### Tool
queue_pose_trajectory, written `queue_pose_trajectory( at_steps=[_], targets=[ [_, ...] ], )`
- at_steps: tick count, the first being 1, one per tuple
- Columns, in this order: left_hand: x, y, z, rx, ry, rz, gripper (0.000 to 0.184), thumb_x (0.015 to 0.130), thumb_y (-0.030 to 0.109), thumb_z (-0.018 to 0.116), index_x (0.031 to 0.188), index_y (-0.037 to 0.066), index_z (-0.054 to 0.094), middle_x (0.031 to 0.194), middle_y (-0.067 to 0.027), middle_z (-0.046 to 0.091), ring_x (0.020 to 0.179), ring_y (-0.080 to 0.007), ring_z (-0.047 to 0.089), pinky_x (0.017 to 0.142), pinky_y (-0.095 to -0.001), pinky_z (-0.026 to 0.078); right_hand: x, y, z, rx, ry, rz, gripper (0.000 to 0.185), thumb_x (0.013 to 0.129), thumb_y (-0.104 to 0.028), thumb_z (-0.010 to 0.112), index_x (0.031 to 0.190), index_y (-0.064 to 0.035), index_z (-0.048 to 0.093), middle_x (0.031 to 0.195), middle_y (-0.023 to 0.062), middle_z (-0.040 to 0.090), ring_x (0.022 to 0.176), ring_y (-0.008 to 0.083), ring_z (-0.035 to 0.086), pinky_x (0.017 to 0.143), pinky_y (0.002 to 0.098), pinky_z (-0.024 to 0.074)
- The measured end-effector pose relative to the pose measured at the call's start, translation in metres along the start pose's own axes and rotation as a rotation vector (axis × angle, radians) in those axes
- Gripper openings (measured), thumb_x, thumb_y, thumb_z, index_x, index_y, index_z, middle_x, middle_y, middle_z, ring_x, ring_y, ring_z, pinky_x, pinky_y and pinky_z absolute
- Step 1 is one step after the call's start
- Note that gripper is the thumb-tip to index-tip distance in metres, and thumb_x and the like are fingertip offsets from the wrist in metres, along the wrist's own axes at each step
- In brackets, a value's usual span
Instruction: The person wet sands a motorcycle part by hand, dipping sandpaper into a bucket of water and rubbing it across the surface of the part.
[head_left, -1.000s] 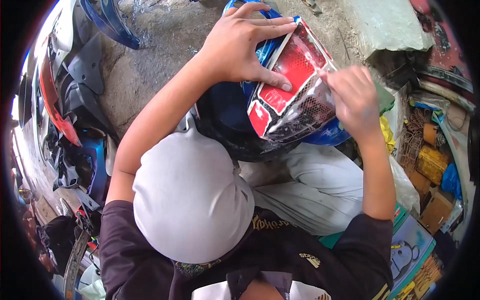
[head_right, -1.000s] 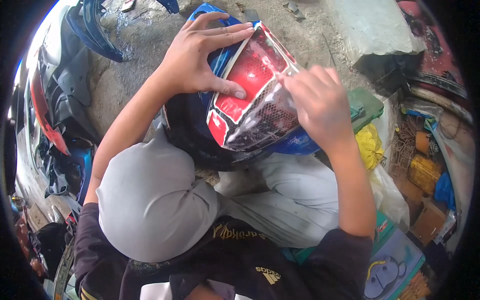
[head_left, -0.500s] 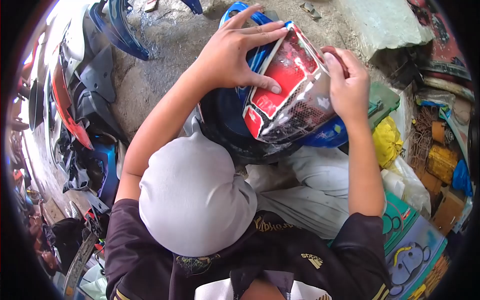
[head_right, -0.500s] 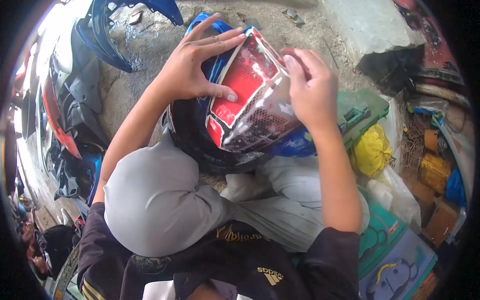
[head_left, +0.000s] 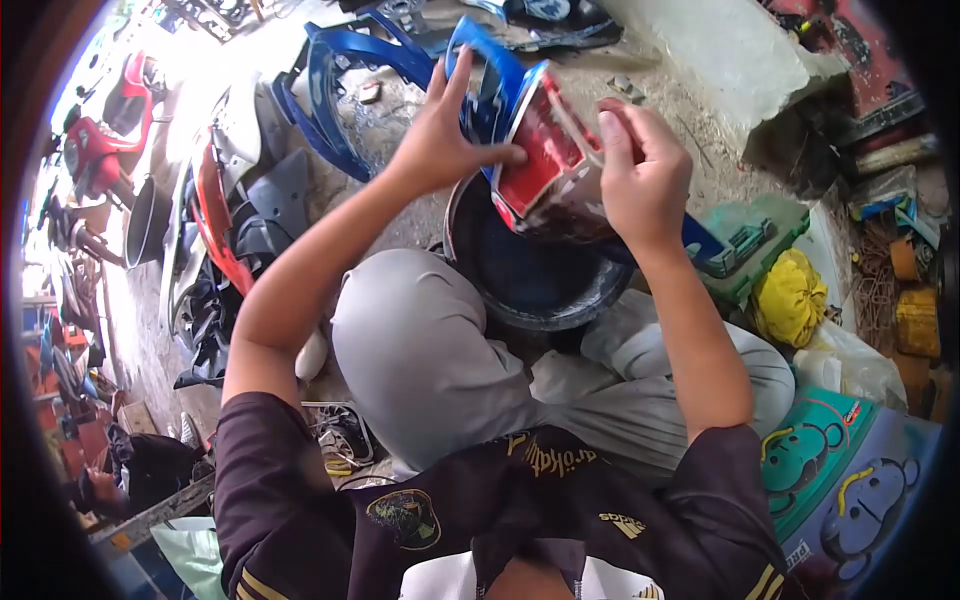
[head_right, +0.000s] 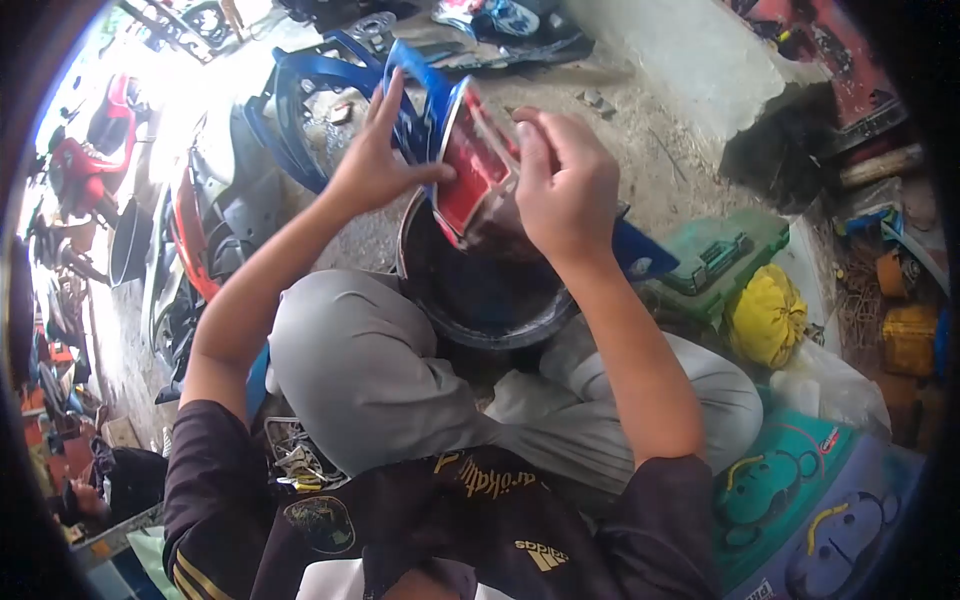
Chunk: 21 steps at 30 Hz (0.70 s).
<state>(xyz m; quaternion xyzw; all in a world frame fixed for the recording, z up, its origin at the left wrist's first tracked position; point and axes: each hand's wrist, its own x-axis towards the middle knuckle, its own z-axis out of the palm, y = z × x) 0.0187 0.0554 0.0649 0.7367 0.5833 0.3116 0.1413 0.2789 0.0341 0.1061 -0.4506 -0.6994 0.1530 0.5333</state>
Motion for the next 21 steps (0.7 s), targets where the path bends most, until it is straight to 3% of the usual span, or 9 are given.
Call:
queue_pose_trajectory(
  at_steps=[2, 3, 4, 6, 9, 12, 17, 21],
  targets=[
    [0.030, 0.019, -0.035, 0.021, 0.123, 0.204, 0.149, 0.065, 0.062, 0.102, 0.176, 0.004, 0.021, 0.177, -0.0307, 0.028, 0.166, -0.0422, 0.029, 0.132, -0.0489, 0.032, 0.007, -0.015, -0.010, 0.151, 0.116, 0.119, 0.016, 0.105, -0.009, 0.068, 0.112, 0.0010, 0.079, 0.103, 0.0156, 0.080, 0.090, 0.0252, 0.077, 0.081, 0.0367, 0.0588],
    [0.043, 0.031, -0.050, 0.000, 0.191, 0.251, 0.143, 0.066, 0.060, 0.102, 0.176, 0.010, 0.026, 0.179, -0.0264, 0.026, 0.164, -0.0394, 0.033, 0.128, -0.0486, 0.041, 0.010, -0.016, -0.014, 0.331, 0.132, 0.265, 0.020, 0.108, -0.009, 0.066, 0.118, 0.0037, 0.077, 0.110, 0.0120, 0.081, 0.096, 0.0188, 0.076, 0.087, 0.0334, 0.0587],
    [0.050, 0.055, -0.065, 0.050, 0.262, 0.331, 0.135, 0.070, 0.066, 0.097, 0.176, 0.015, 0.029, 0.171, -0.0297, 0.042, 0.156, -0.0416, 0.047, 0.121, -0.0482, 0.048, 0.011, -0.019, -0.015, 0.469, 0.203, 0.351, 0.020, 0.108, -0.009, 0.066, 0.119, 0.0045, 0.076, 0.111, 0.0113, 0.080, 0.097, 0.0182, 0.076, 0.088, 0.0329, 0.0583],
    [0.061, 0.094, -0.083, 0.025, 0.068, 0.091, 0.135, 0.078, 0.079, 0.083, 0.175, 0.007, 0.024, 0.173, -0.0208, 0.044, 0.159, -0.0498, 0.037, 0.131, -0.0563, 0.031, 0.008, -0.022, -0.013, 0.744, 0.337, 0.529, 0.021, 0.109, -0.008, 0.065, 0.122, 0.0060, 0.074, 0.111, 0.0099, 0.079, 0.100, 0.0169, 0.075, 0.090, 0.0318, 0.0575],
    [0.070, 0.110, -0.064, 0.165, -0.017, -0.032, 0.126, 0.074, 0.073, 0.091, 0.174, 0.018, 0.036, 0.153, -0.0301, 0.062, 0.142, -0.0439, 0.062, 0.116, -0.0471, 0.051, -0.015, -0.024, -0.007, 0.985, 0.481, 0.713, 0.021, 0.110, -0.007, 0.064, 0.126, 0.0045, 0.070, 0.116, 0.0105, 0.076, 0.104, 0.0186, 0.074, 0.093, 0.0315, 0.0577],
    [0.067, 0.121, -0.049, 0.259, -0.191, 0.094, 0.119, 0.077, 0.077, 0.086, 0.171, 0.017, 0.043, 0.138, -0.0287, 0.072, 0.131, -0.0439, 0.069, 0.114, -0.0456, 0.052, -0.060, -0.021, 0.003, 1.126, 0.558, 0.876, 0.025, 0.113, -0.010, 0.059, 0.133, 0.0032, 0.066, 0.124, 0.0095, 0.074, 0.111, 0.0196, 0.072, 0.098, 0.0333, 0.0572],
    [0.069, 0.113, -0.006, 0.137, -0.617, 0.206, 0.112, 0.076, 0.066, 0.091, 0.169, 0.022, 0.048, 0.146, -0.0250, 0.070, 0.134, -0.0371, 0.069, 0.117, -0.0425, 0.049, -0.131, -0.057, 0.011, 1.215, 0.640, 1.054, 0.029, 0.118, -0.016, 0.050, 0.141, -0.0017, 0.058, 0.135, 0.0085, 0.068, 0.119, 0.0197, 0.068, 0.101, 0.0372, 0.0554],
    [0.059, 0.097, 0.049, 0.119, -0.837, 0.166, 0.111, 0.071, 0.061, 0.094, 0.167, 0.022, 0.052, 0.150, -0.0217, 0.068, 0.136, -0.0348, 0.068, 0.119, -0.0410, 0.047, -0.180, -0.048, 0.005, 1.234, 0.506, 1.118, 0.023, 0.119, -0.019, 0.048, 0.138, -0.0083, 0.056, 0.131, 0.0061, 0.066, 0.114, 0.0177, 0.067, 0.094, 0.0374, 0.0551]
  ],
)
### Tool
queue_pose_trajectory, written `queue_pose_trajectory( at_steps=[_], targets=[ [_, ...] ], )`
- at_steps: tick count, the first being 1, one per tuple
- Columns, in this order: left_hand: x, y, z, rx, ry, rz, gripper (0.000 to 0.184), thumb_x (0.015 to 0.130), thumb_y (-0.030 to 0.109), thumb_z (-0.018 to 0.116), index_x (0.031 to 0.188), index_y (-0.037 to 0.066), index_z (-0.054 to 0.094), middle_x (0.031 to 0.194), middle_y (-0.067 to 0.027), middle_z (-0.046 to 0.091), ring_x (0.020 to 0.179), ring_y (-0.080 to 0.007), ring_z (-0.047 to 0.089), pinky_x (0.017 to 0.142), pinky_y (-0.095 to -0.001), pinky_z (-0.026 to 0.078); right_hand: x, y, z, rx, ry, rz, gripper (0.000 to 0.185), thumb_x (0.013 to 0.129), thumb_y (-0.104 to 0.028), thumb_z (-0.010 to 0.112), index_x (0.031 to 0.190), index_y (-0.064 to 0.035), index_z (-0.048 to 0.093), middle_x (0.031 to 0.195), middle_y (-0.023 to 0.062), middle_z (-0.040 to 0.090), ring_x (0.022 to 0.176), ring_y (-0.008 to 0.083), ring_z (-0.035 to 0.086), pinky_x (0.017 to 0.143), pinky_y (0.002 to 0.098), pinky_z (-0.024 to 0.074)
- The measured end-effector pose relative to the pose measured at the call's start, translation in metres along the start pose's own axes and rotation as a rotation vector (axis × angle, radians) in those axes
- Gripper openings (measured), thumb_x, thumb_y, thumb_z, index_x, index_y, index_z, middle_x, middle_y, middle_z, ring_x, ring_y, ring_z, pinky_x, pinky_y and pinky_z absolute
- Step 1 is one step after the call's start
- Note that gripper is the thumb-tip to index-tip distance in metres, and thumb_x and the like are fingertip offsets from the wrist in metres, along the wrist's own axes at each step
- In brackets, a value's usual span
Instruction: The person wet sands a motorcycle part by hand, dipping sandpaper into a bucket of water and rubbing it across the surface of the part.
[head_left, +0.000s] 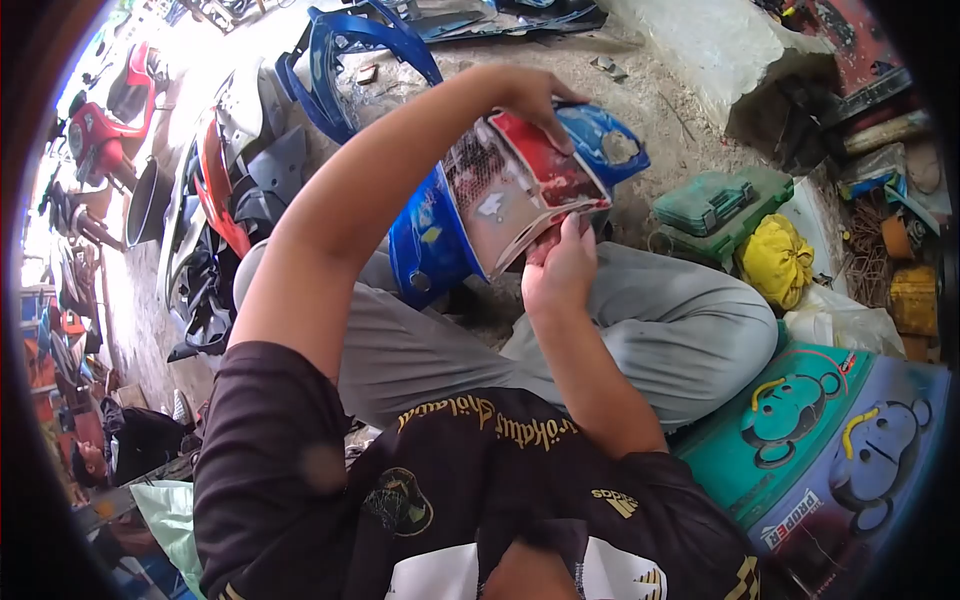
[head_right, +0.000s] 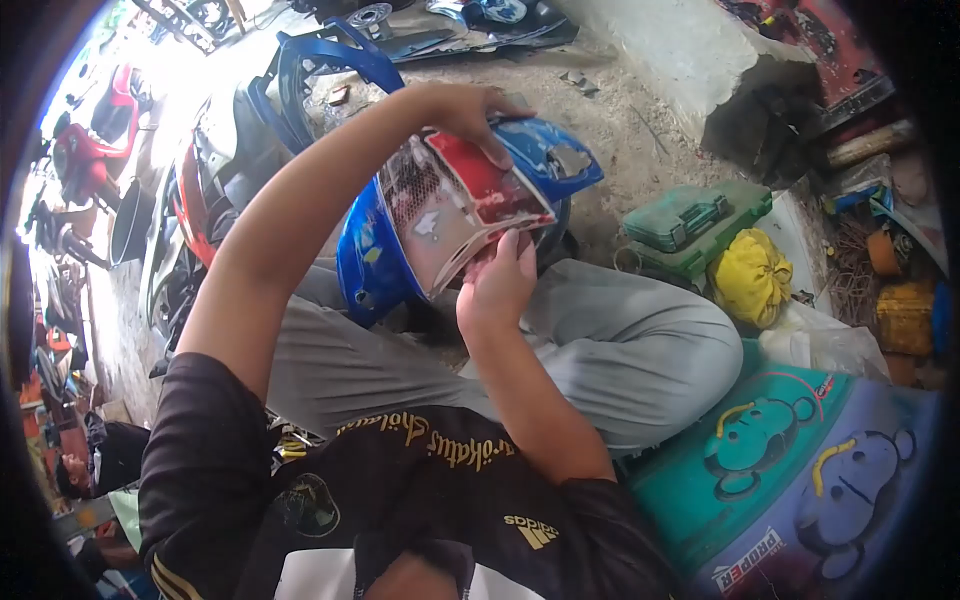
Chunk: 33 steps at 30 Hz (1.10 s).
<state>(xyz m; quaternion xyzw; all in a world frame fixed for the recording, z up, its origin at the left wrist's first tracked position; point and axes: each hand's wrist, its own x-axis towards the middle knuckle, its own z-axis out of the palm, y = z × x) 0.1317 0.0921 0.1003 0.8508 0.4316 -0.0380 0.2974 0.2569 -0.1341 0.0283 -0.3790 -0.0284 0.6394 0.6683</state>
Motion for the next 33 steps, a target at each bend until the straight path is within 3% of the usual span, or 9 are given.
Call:
queue_pose_trajectory(
  at_steps=[5, 9, 12, 18, 21, 23, 25, 30, 33],
  targets=[
    [0.003, -0.005, 0.039, -0.008, 0.076, -0.017, 0.109, 0.071, 0.062, 0.092, 0.165, 0.023, 0.054, 0.153, -0.0190, 0.067, 0.136, -0.0397, 0.067, 0.118, -0.0394, 0.048, 0.012, 0.013, -0.036, -0.058, 0.000, -0.034, 0.022, 0.119, -0.019, 0.049, 0.136, -0.0086, 0.057, 0.130, 0.0063, 0.067, 0.113, 0.0169, 0.067, 0.093, 0.0375, 0.0553],
    [-0.037, 0.012, 0.064, 0.171, 0.605, -0.197, 0.112, 0.063, 0.075, 0.091, 0.162, 0.032, 0.059, 0.161, -0.0191, 0.060, 0.153, -0.0406, 0.050, 0.122, -0.0657, 0.036, 0.025, 0.017, -0.045, -0.051, -0.097, -0.032, 0.020, 0.119, -0.017, 0.049, 0.134, -0.0073, 0.057, 0.126, 0.0068, 0.069, 0.109, 0.0178, 0.069, 0.093, 0.0396, 0.0579],
    [-0.088, 0.016, 0.113, 0.121, 0.832, -0.514, 0.124, 0.056, 0.080, 0.092, 0.164, 0.033, 0.055, 0.171, -0.0230, 0.045, 0.158, -0.0466, 0.041, 0.120, -0.0746, 0.031, 0.014, 0.007, -0.026, -0.048, -0.085, -0.002, 0.021, 0.118, -0.016, 0.050, 0.135, -0.0068, 0.058, 0.122, 0.0066, 0.070, 0.103, 0.0174, 0.071, 0.091, 0.0394, 0.0598],
    [-0.129, 0.046, 0.159, -0.036, 0.822, -0.564, 0.133, 0.052, 0.075, 0.096, 0.169, 0.036, 0.044, 0.176, -0.0265, 0.031, 0.147, -0.0540, 0.047, 0.108, -0.0705, 0.043, 0.015, -0.024, -0.057, -0.667, -0.047, 0.060, 0.021, 0.114, -0.018, 0.061, 0.125, -0.0017, 0.069, 0.109, 0.0037, 0.075, 0.088, 0.0203, 0.075, 0.082, 0.0353, 0.0615],
    [-0.123, 0.068, 0.173, 0.076, 0.863, -0.599, 0.129, 0.053, 0.069, 0.097, 0.166, 0.033, 0.049, 0.176, -0.0255, 0.032, 0.142, -0.0533, 0.049, 0.103, -0.0653, 0.045, 0.021, -0.057, -0.075, -1.206, -0.205, -0.389, 0.020, 0.111, -0.015, 0.066, 0.119, 0.0018, 0.073, 0.102, 0.0052, 0.076, 0.091, 0.0195, 0.075, 0.081, 0.0351, 0.0601],
    [-0.115, 0.078, 0.176, 0.140, 0.884, -0.566, 0.126, 0.054, 0.068, 0.097, 0.165, 0.032, 0.051, 0.176, -0.0248, 0.033, 0.142, -0.0530, 0.048, 0.104, -0.0637, 0.044, 0.024, -0.092, -0.052, -1.305, -0.295, -0.444, 0.018, 0.106, -0.011, 0.071, 0.113, 0.0045, 0.075, 0.099, 0.0108, 0.077, 0.092, 0.0223, 0.076, 0.082, 0.0362, 0.0590],
    [-0.109, 0.079, 0.179, 0.146, 0.889, -0.529, 0.120, 0.059, 0.070, 0.094, 0.165, 0.033, 0.052, 0.176, -0.0229, 0.034, 0.146, -0.0530, 0.044, 0.110, -0.0626, 0.040, 0.036, -0.113, -0.025, -1.523, -0.507, -0.627, 0.016, 0.101, -0.008, 0.073, 0.112, 0.0032, 0.076, 0.103, 0.0187, 0.075, 0.090, 0.0338, 0.076, 0.082, 0.0394, 0.0592],
    [-0.104, 0.065, 0.178, 0.202, 0.855, -0.422, 0.115, 0.062, 0.072, 0.092, 0.164, 0.033, 0.053, 0.177, -0.0194, 0.034, 0.157, -0.0536, 0.035, 0.118, -0.0628, 0.034, 0.073, -0.092, -0.030, -1.687, -0.821, -0.750, 0.014, 0.099, -0.005, 0.072, 0.112, -0.0018, 0.075, 0.104, 0.0151, 0.073, 0.090, 0.0384, 0.075, 0.075, 0.0461, 0.0586],
    [-0.107, 0.064, 0.171, 0.185, 0.762, -0.428, 0.118, 0.060, 0.070, 0.093, 0.164, 0.033, 0.053, 0.178, -0.0189, 0.033, 0.161, -0.0533, 0.030, 0.118, -0.0673, 0.034, 0.083, -0.072, -0.050, -1.634, -0.743, -0.832, 0.015, 0.098, -0.004, 0.071, 0.113, -0.0037, 0.073, 0.103, 0.0143, 0.072, 0.088, 0.0397, 0.074, 0.072, 0.0474, 0.0583]
  ],
)
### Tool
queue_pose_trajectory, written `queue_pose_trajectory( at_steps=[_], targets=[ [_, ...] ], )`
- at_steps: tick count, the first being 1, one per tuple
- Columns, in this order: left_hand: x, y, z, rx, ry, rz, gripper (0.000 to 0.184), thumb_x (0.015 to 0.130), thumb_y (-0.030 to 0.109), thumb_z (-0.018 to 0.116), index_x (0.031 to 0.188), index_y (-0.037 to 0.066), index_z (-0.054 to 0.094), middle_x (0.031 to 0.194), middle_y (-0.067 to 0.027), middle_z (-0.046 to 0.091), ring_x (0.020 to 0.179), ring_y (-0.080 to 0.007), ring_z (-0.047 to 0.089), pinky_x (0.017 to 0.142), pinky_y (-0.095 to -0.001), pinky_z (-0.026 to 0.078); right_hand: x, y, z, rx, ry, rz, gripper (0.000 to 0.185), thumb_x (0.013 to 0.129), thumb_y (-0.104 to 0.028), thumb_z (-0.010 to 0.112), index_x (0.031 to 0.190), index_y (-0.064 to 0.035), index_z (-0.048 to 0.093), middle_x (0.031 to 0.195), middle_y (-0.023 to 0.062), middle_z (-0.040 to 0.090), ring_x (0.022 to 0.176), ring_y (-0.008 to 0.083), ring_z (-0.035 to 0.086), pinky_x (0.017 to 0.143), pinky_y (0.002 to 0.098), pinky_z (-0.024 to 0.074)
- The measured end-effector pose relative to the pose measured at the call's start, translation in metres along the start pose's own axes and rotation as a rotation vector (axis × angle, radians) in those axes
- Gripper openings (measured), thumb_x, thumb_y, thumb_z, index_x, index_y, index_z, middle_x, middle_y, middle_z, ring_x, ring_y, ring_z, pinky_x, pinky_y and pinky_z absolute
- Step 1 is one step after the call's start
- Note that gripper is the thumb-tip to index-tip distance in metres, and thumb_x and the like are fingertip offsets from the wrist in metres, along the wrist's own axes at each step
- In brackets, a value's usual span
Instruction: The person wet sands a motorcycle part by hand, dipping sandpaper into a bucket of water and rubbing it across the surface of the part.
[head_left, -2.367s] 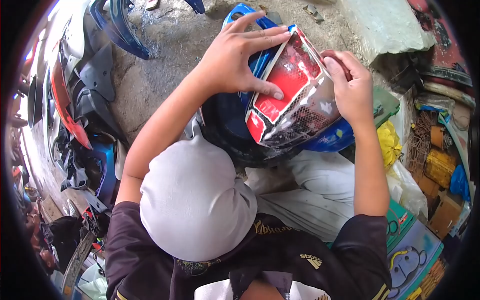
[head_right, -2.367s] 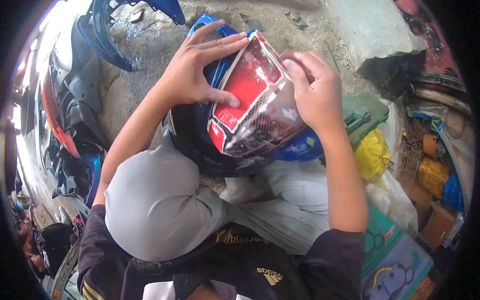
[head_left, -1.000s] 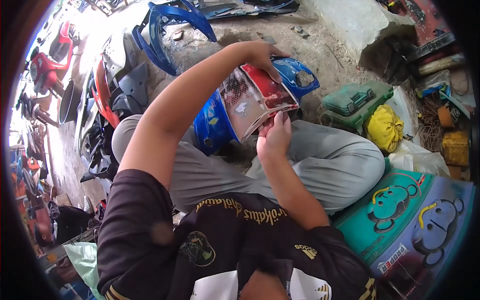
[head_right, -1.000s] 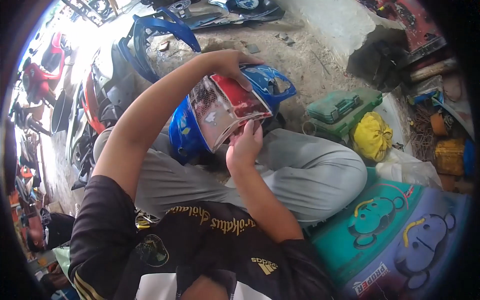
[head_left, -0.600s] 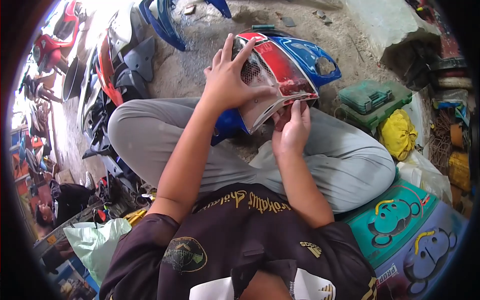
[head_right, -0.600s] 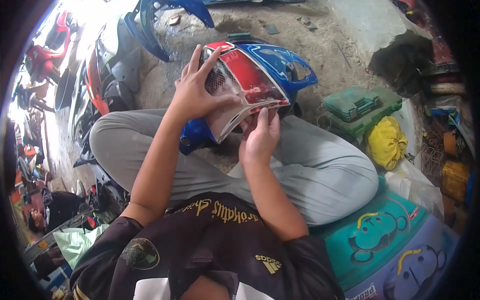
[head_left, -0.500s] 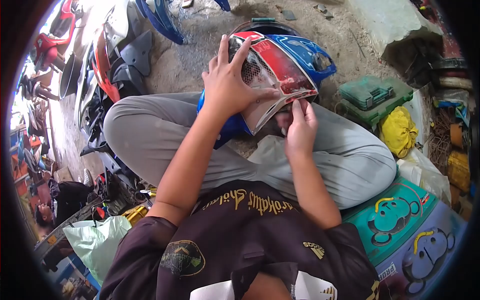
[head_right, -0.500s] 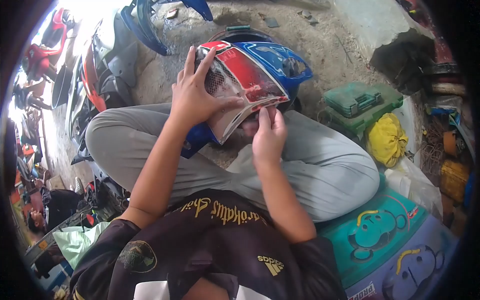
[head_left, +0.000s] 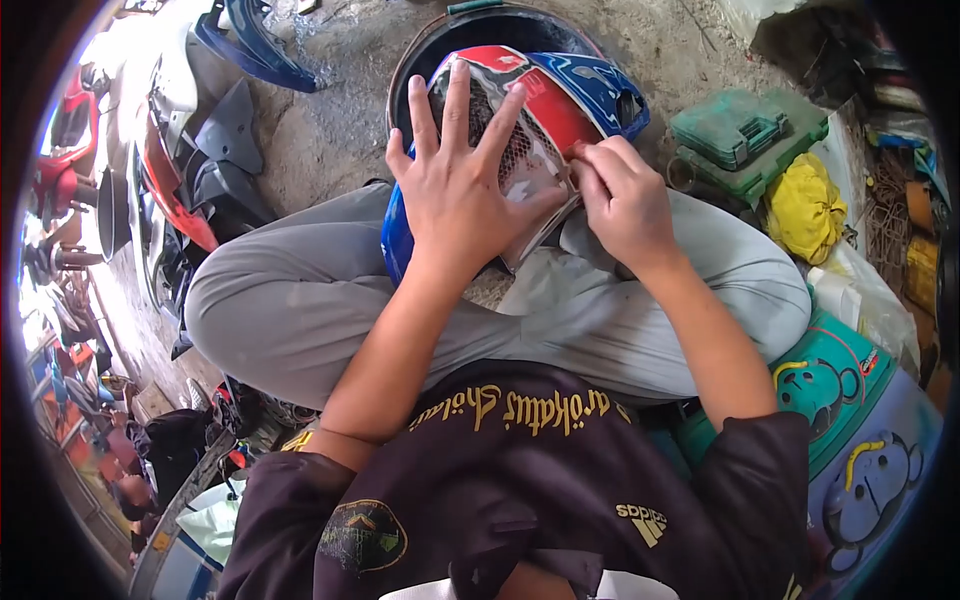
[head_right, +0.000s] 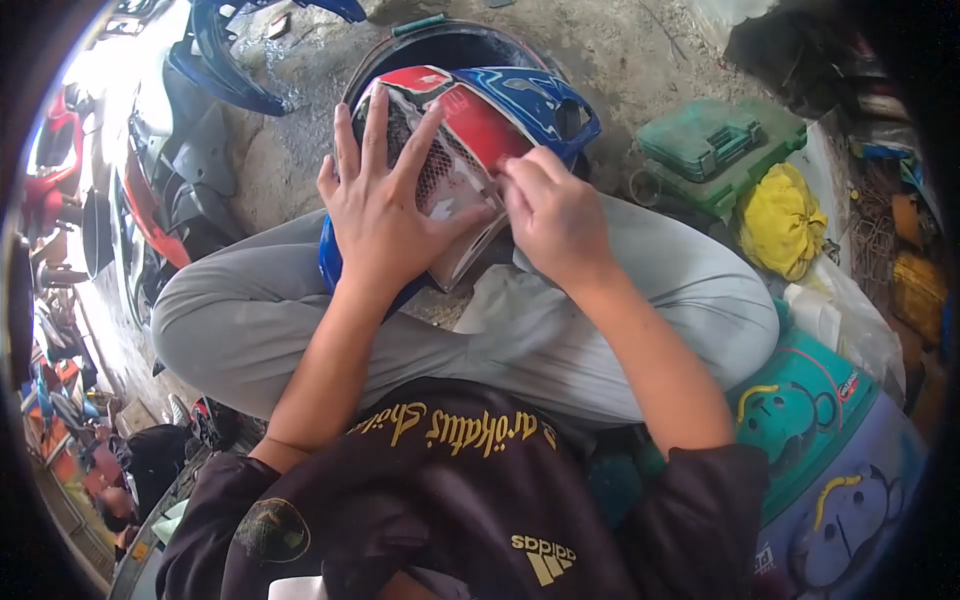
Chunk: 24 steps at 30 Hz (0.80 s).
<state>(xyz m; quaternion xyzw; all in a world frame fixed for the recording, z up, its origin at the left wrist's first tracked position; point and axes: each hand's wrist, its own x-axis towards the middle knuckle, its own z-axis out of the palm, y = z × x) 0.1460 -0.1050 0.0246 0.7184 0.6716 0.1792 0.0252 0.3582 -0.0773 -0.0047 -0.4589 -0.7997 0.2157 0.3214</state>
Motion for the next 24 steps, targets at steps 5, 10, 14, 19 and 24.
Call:
queue_pose_trajectory(
  at_steps=[5, 10, 14, 19, 24],
  targets=[
    [0.010, 0.001, -0.009, -0.050, -0.140, -0.047, 0.128, 0.053, 0.062, 0.099, 0.167, 0.033, 0.049, 0.181, -0.0177, 0.028, 0.165, -0.0537, 0.020, 0.117, -0.0750, 0.031, -0.012, -0.012, 0.002, -0.048, 0.013, -0.084, 0.011, 0.096, 0.004, 0.072, 0.107, 0.0028, 0.073, 0.096, 0.0177, 0.071, 0.083, 0.0369, 0.073, 0.071, 0.0435, 0.0578],
    [0.014, 0.003, -0.011, -0.064, -0.180, -0.055, 0.132, 0.047, 0.059, 0.102, 0.166, 0.031, 0.051, 0.181, -0.0162, 0.030, 0.168, -0.0514, 0.014, 0.123, -0.0752, 0.021, -0.003, 0.013, 0.002, -0.026, 0.063, 0.075, 0.012, 0.093, 0.001, 0.076, 0.105, -0.0014, 0.073, 0.092, 0.0159, 0.069, 0.075, 0.0361, 0.070, 0.067, 0.0433, 0.0565],
    [0.014, 0.000, -0.009, -0.070, -0.191, 0.029, 0.117, 0.049, 0.060, 0.100, 0.156, 0.029, 0.065, 0.176, -0.0113, 0.041, 0.167, -0.0448, 0.022, 0.125, -0.0725, 0.019, -0.009, 0.020, 0.002, -0.080, 0.058, 0.132, 0.020, 0.088, -0.002, 0.076, 0.106, -0.0066, 0.070, 0.091, 0.0115, 0.065, 0.073, 0.0349, 0.070, 0.062, 0.0454, 0.0563],
    [0.018, 0.002, -0.012, -0.065, -0.212, 0.032, 0.106, 0.050, 0.064, 0.097, 0.149, 0.032, 0.073, 0.174, -0.0076, 0.045, 0.166, -0.0426, 0.028, 0.125, -0.0723, 0.019, -0.016, 0.006, 0.003, -0.026, 0.045, 0.006, 0.009, 0.095, -0.001, 0.071, 0.104, -0.0045, 0.069, 0.090, 0.0154, 0.064, 0.074, 0.0400, 0.068, 0.061, 0.0478, 0.0537],
    [0.020, 0.004, -0.013, -0.013, -0.254, 0.059, 0.106, 0.050, 0.062, 0.097, 0.150, 0.039, 0.071, 0.177, -0.0087, 0.039, 0.166, -0.0454, 0.024, 0.125, -0.0744, 0.019, -0.013, -0.009, 0.007, 0.001, 0.038, -0.032, 0.020, 0.091, 0.001, 0.070, 0.111, -0.0033, 0.072, 0.093, 0.0139, 0.066, 0.075, 0.0372, 0.070, 0.062, 0.0454, 0.0565]
  ],
)
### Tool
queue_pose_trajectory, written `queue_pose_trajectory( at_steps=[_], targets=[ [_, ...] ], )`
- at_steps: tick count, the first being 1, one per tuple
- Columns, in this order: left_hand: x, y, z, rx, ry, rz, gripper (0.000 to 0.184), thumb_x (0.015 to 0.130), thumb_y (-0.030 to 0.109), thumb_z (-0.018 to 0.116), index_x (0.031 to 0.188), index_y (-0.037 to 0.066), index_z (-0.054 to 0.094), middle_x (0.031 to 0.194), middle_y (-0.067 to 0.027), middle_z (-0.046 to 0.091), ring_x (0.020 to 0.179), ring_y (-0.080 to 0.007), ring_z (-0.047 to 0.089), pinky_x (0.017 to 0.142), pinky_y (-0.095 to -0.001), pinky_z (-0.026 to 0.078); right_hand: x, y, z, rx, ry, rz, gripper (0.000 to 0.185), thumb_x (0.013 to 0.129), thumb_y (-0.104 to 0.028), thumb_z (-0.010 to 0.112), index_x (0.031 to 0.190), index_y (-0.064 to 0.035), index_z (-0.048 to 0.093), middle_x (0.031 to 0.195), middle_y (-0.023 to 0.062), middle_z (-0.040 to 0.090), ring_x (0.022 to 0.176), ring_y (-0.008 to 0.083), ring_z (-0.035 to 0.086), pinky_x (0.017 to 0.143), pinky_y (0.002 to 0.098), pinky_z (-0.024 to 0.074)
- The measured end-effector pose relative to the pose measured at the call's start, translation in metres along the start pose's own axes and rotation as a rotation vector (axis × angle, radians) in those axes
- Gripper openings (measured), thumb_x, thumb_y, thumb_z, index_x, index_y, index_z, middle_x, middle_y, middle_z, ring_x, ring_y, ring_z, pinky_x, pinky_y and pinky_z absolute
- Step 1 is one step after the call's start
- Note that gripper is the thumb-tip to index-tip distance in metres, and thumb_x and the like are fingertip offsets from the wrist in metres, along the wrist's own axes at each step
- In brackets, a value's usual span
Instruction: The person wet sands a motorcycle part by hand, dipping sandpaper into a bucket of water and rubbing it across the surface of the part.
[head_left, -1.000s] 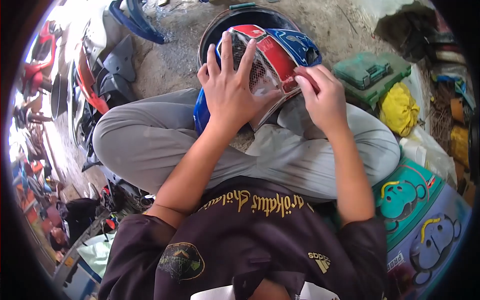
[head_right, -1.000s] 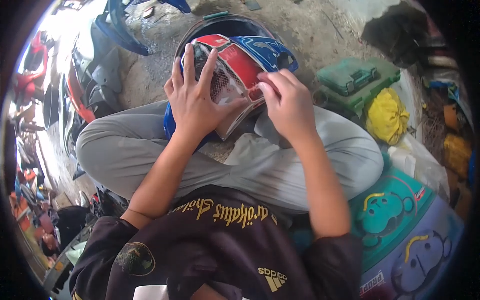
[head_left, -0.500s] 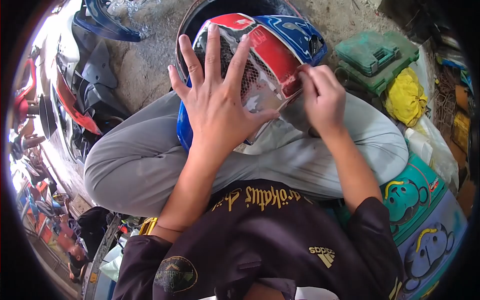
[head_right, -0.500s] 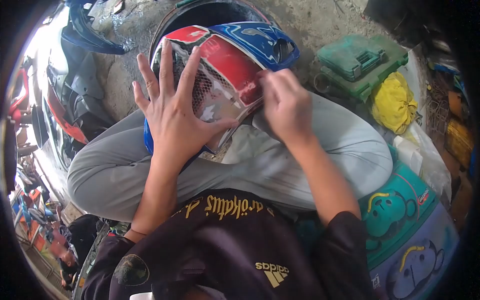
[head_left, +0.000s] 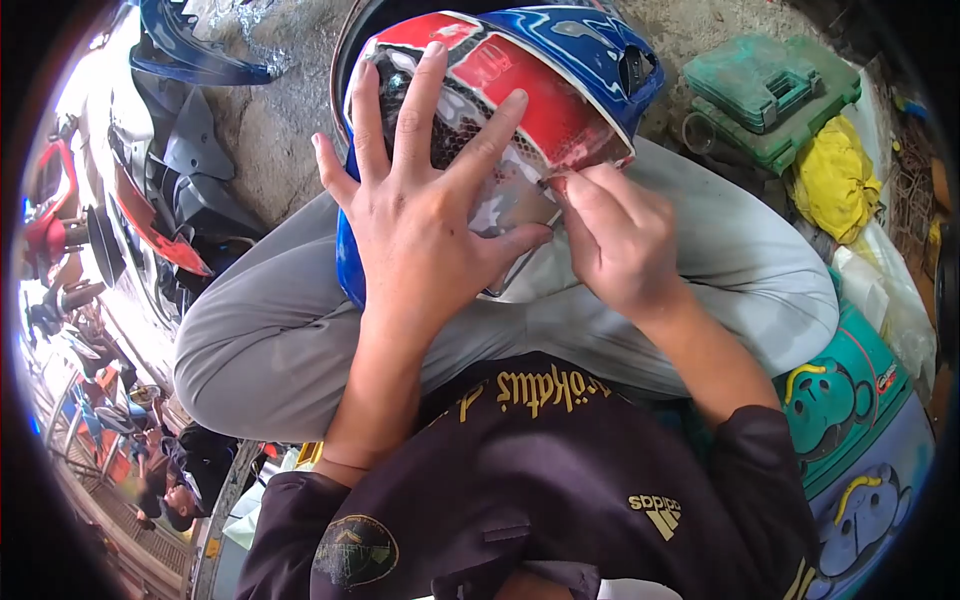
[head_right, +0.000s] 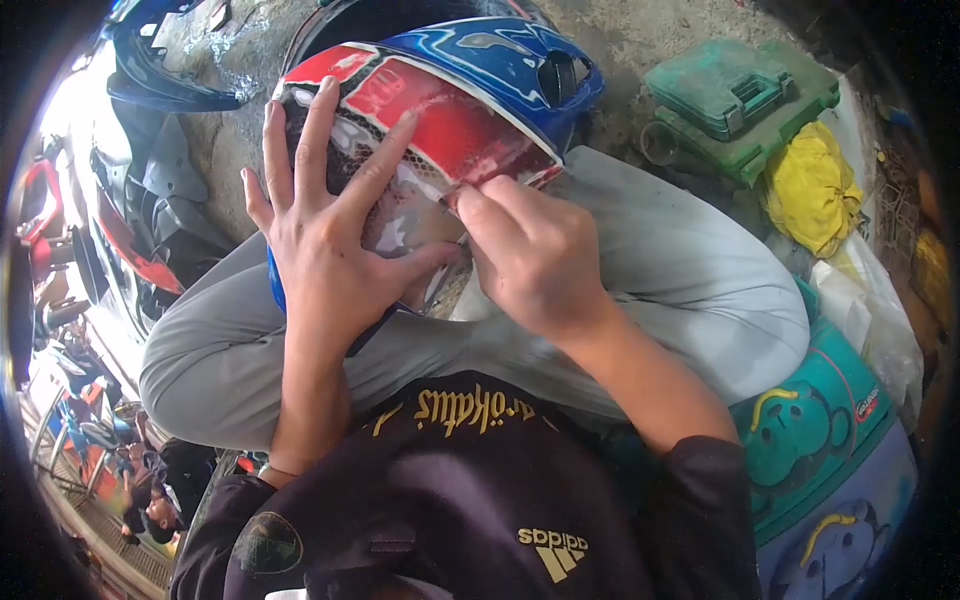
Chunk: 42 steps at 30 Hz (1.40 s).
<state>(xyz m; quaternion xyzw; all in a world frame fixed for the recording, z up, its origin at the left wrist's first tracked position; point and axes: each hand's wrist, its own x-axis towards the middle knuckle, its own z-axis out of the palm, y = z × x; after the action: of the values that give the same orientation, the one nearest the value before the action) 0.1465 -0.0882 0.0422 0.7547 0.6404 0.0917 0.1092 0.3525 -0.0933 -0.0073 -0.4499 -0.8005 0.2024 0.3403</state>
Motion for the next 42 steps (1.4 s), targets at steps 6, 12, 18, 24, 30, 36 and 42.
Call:
queue_pose_trajectory(
  at_steps=[6, 12, 18, 24, 30, 36, 42],
  targets=[
    [0.002, 0.001, -0.003, -0.014, -0.018, -0.009, 0.108, 0.047, 0.058, 0.099, 0.150, 0.041, 0.070, 0.178, -0.0087, 0.038, 0.166, -0.0461, 0.024, 0.124, -0.0750, 0.020, -0.001, 0.001, -0.007, 0.028, -0.071, 0.040, 0.019, 0.096, 0.005, 0.071, 0.114, -0.0004, 0.072, 0.094, 0.0168, 0.070, 0.077, 0.0369, 0.071, 0.067, 0.0421, 0.0562],
    [-0.001, 0.001, -0.001, -0.045, 0.020, -0.017, 0.105, 0.046, 0.058, 0.099, 0.146, 0.037, 0.074, 0.176, -0.0081, 0.041, 0.165, -0.0443, 0.027, 0.125, -0.0740, 0.017, 0.003, 0.014, -0.007, -0.018, -0.003, 0.081, 0.025, 0.087, 0.003, 0.074, 0.111, -0.0049, 0.071, 0.091, 0.0140, 0.070, 0.073, 0.0377, 0.072, 0.063, 0.0461, 0.0570],
    [-0.006, -0.011, 0.013, -0.163, 0.117, 0.119, 0.088, 0.052, 0.057, 0.097, 0.134, 0.028, 0.081, 0.159, -0.0034, 0.063, 0.157, -0.0338, 0.047, 0.129, -0.0606, 0.021, 0.004, 0.019, -0.007, -0.013, 0.011, 0.141, 0.012, 0.095, 0.000, 0.073, 0.106, -0.0036, 0.069, 0.090, 0.0167, 0.069, 0.077, 0.0404, 0.071, 0.064, 0.0472, 0.0561],
    [-0.005, -0.007, 0.008, -0.173, 0.109, 0.131, 0.080, 0.056, 0.055, 0.096, 0.130, 0.026, 0.083, 0.153, -0.0011, 0.068, 0.154, -0.0288, 0.052, 0.130, -0.0526, 0.024, 0.006, 0.024, -0.002, -0.045, 0.045, 0.125, 0.010, 0.097, 0.000, 0.075, 0.105, 0.0000, 0.069, 0.086, 0.0176, 0.066, 0.073, 0.0391, 0.069, 0.065, 0.0465, 0.0545],
    [-0.004, -0.008, 0.009, -0.176, 0.111, 0.139, 0.081, 0.055, 0.055, 0.096, 0.130, 0.026, 0.083, 0.154, 0.0001, 0.068, 0.155, -0.0289, 0.051, 0.130, -0.0531, 0.023, 0.006, 0.025, -0.008, -0.067, 0.005, 0.169, 0.013, 0.093, 0.002, 0.078, 0.105, 0.0008, 0.072, 0.088, 0.0175, 0.069, 0.074, 0.0358, 0.071, 0.067, 0.0423, 0.0567],
    [-0.002, -0.007, 0.009, -0.175, 0.118, 0.134, 0.081, 0.056, 0.057, 0.095, 0.130, 0.027, 0.083, 0.154, 0.0010, 0.068, 0.154, -0.0285, 0.051, 0.130, -0.0530, 0.023, 0.005, 0.014, -0.001, -0.083, 0.114, 0.042, 0.020, 0.085, 0.004, 0.079, 0.104, 0.0002, 0.074, 0.118, 0.0130, 0.066, 0.088, 0.0304, 0.069, 0.076, 0.0416, 0.0575],
    [-0.001, -0.006, 0.009, -0.193, 0.129, 0.131, 0.080, 0.056, 0.054, 0.096, 0.131, 0.027, 0.083, 0.154, 0.0017, 0.068, 0.155, -0.0275, 0.051, 0.130, -0.0528, 0.022, 0.011, 0.019, -0.009, -0.120, 0.102, -0.042, 0.017, 0.087, 0.003, 0.083, 0.103, 0.0016, 0.076, 0.107, 0.0107, 0.067, 0.093, 0.0312, 0.065, 0.079, 0.0411, 0.0534]
  ],
)
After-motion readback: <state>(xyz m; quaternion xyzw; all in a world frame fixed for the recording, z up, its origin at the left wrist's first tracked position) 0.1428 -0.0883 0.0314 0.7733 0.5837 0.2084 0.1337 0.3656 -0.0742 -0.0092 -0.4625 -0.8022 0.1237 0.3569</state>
